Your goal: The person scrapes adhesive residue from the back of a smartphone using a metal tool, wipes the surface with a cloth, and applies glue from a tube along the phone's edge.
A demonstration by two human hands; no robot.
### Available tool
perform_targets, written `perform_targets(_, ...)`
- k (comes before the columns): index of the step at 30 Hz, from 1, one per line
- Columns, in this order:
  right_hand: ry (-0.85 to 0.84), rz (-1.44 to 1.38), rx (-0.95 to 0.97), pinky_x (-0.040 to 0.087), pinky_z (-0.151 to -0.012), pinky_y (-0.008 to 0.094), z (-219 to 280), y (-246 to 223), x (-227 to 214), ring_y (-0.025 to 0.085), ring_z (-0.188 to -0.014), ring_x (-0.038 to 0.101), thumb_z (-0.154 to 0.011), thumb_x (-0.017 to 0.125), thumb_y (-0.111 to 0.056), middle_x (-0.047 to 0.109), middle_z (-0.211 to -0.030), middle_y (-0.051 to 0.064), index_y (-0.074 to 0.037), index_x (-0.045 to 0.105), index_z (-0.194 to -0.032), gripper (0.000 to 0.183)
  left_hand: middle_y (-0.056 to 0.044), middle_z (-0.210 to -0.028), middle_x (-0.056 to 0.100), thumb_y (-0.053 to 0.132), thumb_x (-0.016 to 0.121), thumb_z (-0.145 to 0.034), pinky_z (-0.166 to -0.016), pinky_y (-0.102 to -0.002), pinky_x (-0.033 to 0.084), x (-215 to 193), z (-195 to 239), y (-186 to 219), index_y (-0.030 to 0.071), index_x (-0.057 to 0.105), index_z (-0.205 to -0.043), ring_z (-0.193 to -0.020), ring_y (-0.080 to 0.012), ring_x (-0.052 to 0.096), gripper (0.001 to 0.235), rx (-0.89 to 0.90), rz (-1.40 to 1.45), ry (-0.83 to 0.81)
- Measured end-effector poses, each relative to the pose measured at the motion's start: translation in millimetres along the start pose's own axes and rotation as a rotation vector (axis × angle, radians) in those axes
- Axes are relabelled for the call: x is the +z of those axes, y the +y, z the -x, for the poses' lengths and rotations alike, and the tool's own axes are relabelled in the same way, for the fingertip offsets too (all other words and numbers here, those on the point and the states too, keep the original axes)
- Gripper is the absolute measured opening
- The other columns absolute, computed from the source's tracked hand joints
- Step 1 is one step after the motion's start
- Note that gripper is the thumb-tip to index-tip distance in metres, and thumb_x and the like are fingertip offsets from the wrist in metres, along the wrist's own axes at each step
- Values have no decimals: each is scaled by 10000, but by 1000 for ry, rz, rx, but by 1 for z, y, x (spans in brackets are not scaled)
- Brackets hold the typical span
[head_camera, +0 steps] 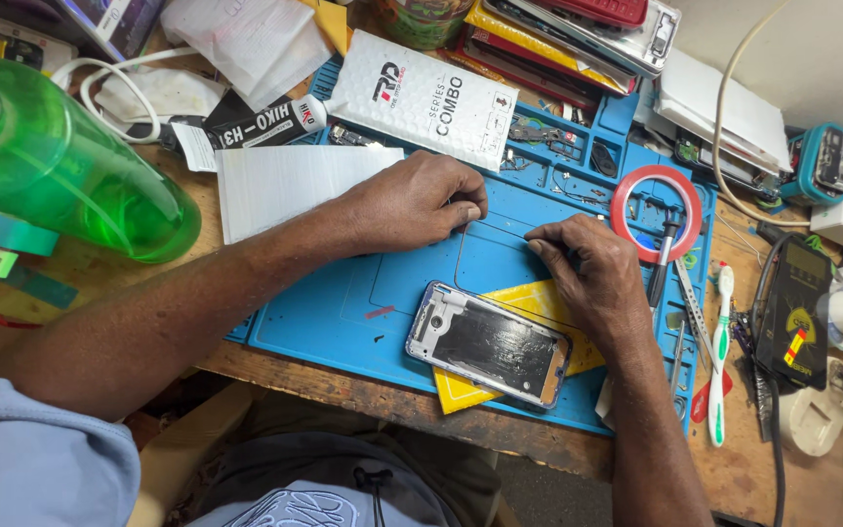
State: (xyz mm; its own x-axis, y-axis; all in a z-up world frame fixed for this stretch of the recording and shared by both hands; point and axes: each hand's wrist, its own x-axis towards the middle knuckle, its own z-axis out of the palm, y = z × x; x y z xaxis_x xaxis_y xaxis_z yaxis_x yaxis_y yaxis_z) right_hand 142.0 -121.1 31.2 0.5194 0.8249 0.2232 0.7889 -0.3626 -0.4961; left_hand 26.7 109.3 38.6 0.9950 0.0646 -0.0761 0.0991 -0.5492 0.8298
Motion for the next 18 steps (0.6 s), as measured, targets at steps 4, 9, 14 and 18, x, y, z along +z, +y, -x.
perform_targets(4, -11, -10, 26, 535, -671, 335, -2, -4, -2, 187, -767, 676, -909, 762, -88, 723, -884, 89, -52, 775, -1019, 116, -86, -858, 769, 104, 631, -900, -694, -309, 606, -2, 0, 0, 16, 733, -1022, -754, -128, 741, 182, 5, 72, 12)
perform_targets(9, -12, -28, 24, 544, -657, 318, -1, -8, -4, 176, -770, 689, -913, 757, -93, 730, -898, 85, -61, 780, -1038, 131, -76, -827, 749, 104, 625, -910, -620, -284, 592, -3, -4, -3, 10, 728, -1031, -694, -104, 700, 184, -38, 104, -18)
perform_targets(14, -12, -51, 42, 574, -653, 299, -2, -10, -6, 171, -799, 714, -897, 765, -96, 740, -922, 79, -65, 780, -1036, 143, -50, -842, 739, 106, 611, -932, -601, -255, 591, -4, -6, -9, 6, 716, -1052, -682, -78, 680, 189, -12, 149, -31)
perform_targets(18, -15, -47, 76, 576, -641, 297, -1, -9, -7, 164, -795, 715, -897, 768, -90, 746, -921, 72, -69, 787, -1031, 138, -50, -831, 736, 115, 599, -944, -583, -259, 581, -3, -7, -9, 12, 717, -1055, -661, -81, 671, 192, -20, 174, -29)
